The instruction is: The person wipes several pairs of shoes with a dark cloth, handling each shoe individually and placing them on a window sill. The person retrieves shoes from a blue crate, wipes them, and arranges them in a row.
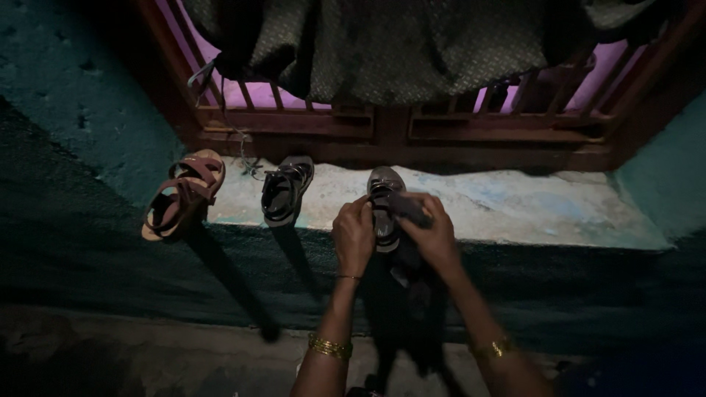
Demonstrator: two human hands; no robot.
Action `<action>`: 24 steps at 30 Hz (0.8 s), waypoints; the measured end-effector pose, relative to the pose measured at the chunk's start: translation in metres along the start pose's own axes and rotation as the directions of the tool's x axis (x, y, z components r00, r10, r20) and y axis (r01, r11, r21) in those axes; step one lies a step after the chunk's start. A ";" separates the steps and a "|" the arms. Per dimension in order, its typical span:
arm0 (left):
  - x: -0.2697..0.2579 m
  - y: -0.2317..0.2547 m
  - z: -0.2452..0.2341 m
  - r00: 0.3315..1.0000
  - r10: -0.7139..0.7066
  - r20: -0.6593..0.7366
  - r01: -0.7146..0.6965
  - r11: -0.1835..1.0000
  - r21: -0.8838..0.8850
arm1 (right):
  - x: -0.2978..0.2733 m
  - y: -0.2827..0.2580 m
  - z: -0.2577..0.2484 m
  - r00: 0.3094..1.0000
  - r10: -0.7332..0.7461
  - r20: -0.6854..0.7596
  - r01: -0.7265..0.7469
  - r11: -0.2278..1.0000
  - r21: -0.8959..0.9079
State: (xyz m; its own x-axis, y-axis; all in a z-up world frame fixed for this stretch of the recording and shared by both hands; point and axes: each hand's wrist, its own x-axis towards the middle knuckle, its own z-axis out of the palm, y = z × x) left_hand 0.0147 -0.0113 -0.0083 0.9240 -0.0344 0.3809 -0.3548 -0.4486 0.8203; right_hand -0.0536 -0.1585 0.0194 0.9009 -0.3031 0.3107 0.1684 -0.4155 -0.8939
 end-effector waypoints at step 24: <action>-0.001 0.013 0.002 0.985 0.174 0.010 -0.171 0.953 0.250 | 0.044 -0.057 -0.018 0.959 -0.049 0.280 0.171 0.885 -0.433</action>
State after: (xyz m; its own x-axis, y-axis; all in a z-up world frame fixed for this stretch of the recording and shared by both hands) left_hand 0.0096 -0.0187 0.0012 0.8493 -0.1207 0.5139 -0.4607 -0.6449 0.6098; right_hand -0.0303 -0.1635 0.0900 0.9675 -0.0301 0.2509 0.1305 -0.7907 -0.5981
